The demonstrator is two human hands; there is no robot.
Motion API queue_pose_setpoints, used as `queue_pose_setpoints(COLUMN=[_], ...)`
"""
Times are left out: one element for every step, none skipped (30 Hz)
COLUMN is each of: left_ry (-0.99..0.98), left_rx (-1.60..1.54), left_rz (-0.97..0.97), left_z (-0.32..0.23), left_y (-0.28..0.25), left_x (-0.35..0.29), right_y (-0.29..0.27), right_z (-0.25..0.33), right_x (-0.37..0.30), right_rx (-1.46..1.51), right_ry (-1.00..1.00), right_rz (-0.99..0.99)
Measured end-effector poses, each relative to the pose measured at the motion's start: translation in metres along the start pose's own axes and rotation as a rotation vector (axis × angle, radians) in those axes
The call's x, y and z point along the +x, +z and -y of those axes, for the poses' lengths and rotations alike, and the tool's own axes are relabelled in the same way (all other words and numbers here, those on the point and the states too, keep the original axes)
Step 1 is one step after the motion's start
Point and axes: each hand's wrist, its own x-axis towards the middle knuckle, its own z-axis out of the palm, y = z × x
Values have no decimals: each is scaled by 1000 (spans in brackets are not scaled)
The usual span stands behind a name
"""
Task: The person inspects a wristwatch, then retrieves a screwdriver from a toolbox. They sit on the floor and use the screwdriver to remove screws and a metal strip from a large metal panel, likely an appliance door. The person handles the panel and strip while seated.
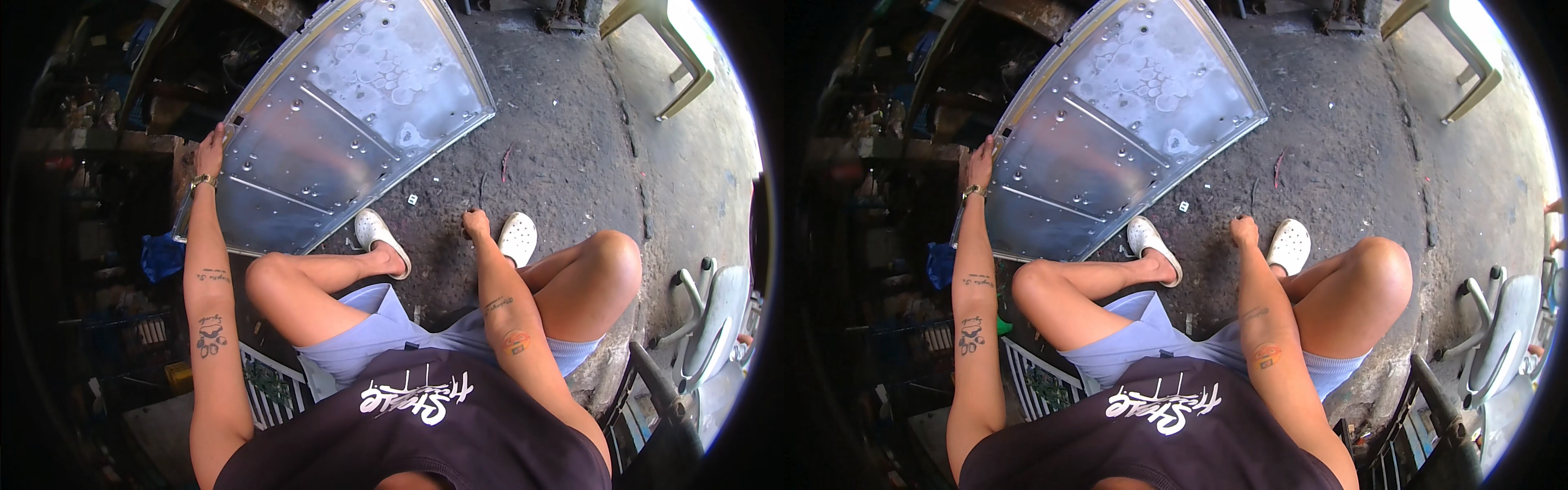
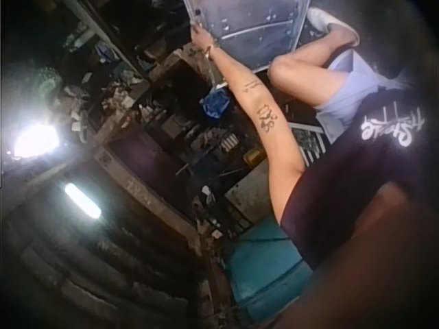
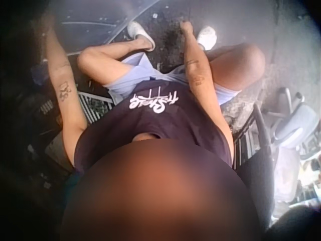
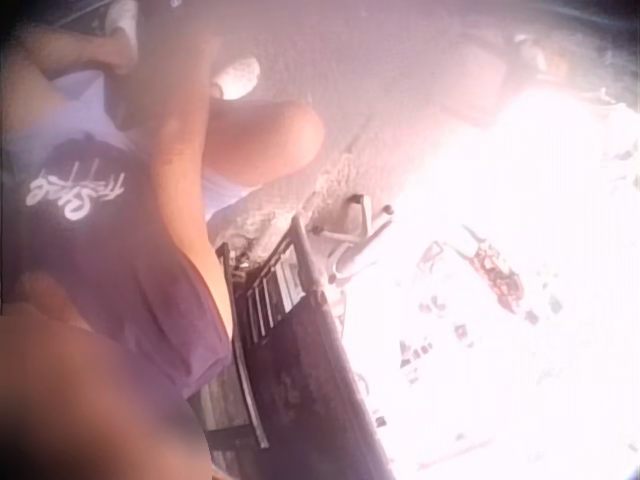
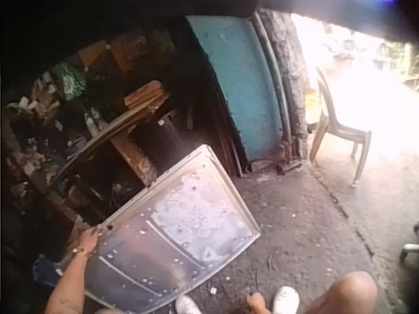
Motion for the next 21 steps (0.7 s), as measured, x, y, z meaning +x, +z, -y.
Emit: queue_pose_setpoints(left_ry=[-3,4,0,8,2,-12,-9,-11,3,-7,-24,-25,-32,-35,-28,-20,-26,-8,6,-1,8], left_rx=[-25,-26,-3,-44,-61,-53,-73,-70,-52,-31,-45,-38,-21,-38,-42,-46,-45,-12,-16,-14,-6], left_rz=[6,3,-7,2,2,-15,1,2,-21,-42,-19,-16,-17,-9,-8,-7,-7,-26,-32,-16,-16], left_z=[0,0,0,1,1,2,3,4,5,6,8,9,11,12,13,13,13,12,12,12,11], left_y=[0,0,0,1,1,1,1,2,2,3,4,5,6,7,7,7,7,8,7,7,6], left_x=[0,0,0,0,-1,-2,-3,-3,-2,-1,1,3,5,6,7,7,7,6,5,4,3], right_y=[3,5,7,8,8,7,5,4,2,0,-2,-3,-4,-5,-5,-5,-4,-3,-2,-2,-1], right_z=[-3,-5,-8,-9,-10,-10,-9,-7,-4,-1,2,4,6,7,7,7,6,4,2,0,-2], right_x=[4,8,11,13,13,12,10,7,4,1,-3,-6,-8,-10,-11,-10,-9,-7,-5,-2,1], right_rx=[-30,-18,-10,-7,27,55,98,54,63,74,86,104,105,107,109,113,120,128,143,146,114], right_ry=[-9,-63,-87,-62,-62,-12,42,16,6,17,40,55,30,31,54,37,36,36,51,54,20], right_rz=[-33,-52,-73,-77,-56,-17,21,-19,-6,4,11,11,10,11,6,8,11,12,14,24,15])
